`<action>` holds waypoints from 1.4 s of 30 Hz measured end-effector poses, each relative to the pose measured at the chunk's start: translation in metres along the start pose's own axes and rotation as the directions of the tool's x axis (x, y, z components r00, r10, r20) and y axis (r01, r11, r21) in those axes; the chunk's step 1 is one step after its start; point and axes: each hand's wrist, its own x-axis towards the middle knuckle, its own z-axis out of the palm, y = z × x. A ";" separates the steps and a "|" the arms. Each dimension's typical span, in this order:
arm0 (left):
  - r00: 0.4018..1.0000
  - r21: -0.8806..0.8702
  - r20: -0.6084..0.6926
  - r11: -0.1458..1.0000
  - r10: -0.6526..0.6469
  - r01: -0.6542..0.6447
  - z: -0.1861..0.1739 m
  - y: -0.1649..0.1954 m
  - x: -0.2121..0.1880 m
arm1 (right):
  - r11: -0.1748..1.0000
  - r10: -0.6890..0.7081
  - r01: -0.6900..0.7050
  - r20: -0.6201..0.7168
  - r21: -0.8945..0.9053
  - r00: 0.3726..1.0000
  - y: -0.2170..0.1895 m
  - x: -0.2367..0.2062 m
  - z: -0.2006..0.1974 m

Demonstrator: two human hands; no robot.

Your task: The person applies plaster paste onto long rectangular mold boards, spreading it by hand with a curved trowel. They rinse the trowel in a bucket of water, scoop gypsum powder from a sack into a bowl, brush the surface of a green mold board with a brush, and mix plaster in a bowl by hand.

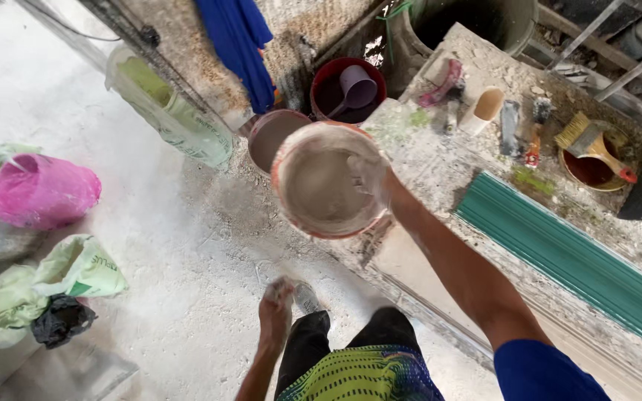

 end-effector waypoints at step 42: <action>0.805 0.254 0.064 0.771 0.589 -0.584 0.043 0.231 0.192 | 0.908 0.182 -0.119 0.120 -0.401 0.976 -0.059 0.054 0.099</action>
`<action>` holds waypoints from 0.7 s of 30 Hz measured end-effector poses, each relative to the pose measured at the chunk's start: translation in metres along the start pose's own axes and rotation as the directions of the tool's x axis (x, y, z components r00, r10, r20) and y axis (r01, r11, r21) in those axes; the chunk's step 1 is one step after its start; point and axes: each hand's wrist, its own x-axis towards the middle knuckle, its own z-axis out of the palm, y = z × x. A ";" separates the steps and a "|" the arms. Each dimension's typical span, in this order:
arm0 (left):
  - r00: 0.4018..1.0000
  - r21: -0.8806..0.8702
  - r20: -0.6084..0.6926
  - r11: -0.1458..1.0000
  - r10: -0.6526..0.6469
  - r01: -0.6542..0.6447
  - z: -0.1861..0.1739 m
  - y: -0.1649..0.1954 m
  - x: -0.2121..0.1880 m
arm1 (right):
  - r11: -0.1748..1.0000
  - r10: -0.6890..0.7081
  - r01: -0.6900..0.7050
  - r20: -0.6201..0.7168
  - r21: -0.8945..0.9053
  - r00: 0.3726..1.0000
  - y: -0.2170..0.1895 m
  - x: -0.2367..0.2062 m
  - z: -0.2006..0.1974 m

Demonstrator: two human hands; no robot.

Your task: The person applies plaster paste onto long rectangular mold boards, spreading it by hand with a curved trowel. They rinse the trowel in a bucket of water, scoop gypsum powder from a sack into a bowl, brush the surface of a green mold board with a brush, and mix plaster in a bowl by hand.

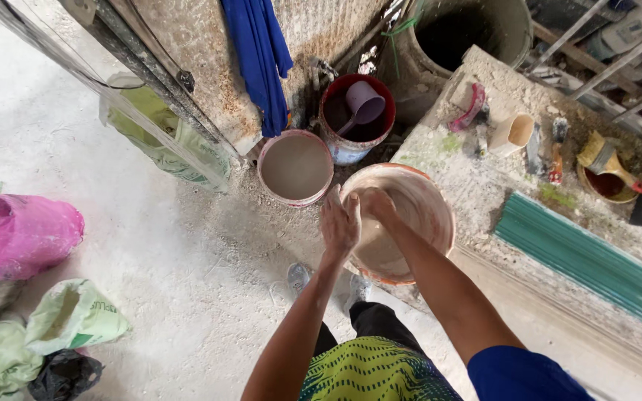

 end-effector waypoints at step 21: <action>0.999 -0.069 0.019 0.997 0.036 -0.034 -0.005 0.012 -0.014 | 0.994 0.012 0.009 0.197 -0.105 0.980 0.037 -0.066 0.021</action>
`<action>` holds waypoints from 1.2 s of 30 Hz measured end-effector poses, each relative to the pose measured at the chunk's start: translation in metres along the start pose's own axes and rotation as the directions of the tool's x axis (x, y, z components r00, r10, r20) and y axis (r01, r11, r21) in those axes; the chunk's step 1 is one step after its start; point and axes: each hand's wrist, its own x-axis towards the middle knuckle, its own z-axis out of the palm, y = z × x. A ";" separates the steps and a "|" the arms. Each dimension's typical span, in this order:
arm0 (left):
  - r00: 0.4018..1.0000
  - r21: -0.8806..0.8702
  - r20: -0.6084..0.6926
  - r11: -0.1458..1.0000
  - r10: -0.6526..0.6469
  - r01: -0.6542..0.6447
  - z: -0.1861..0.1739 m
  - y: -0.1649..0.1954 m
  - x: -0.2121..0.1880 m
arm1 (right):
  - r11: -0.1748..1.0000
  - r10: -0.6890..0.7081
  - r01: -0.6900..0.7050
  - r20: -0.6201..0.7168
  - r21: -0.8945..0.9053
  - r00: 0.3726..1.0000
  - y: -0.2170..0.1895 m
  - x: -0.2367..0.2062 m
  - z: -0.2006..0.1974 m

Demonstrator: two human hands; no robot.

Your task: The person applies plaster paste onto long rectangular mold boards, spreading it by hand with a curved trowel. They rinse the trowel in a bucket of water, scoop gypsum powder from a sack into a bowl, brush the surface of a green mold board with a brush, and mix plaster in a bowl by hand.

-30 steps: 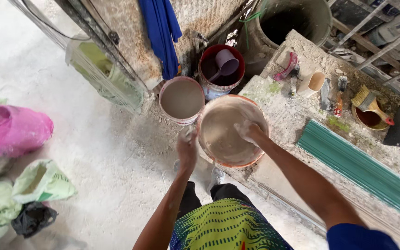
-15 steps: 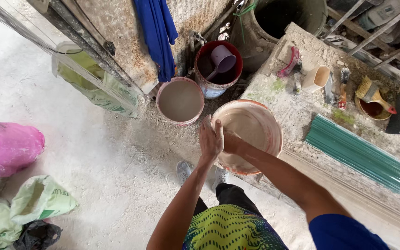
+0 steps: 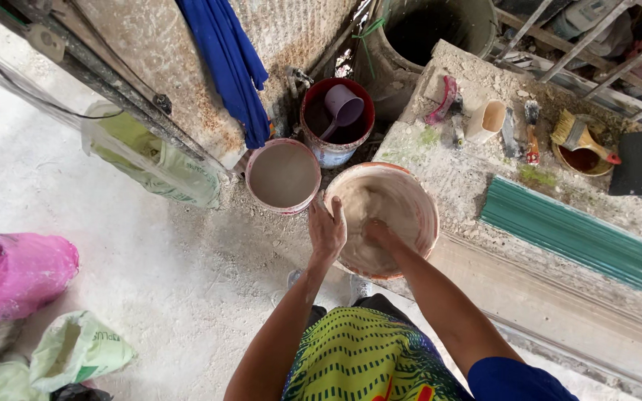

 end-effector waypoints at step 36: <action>0.998 -0.038 0.055 0.999 -0.033 0.035 0.002 -0.004 -0.007 | -0.486 -0.286 0.139 0.307 -0.863 0.908 -0.013 -0.007 -0.013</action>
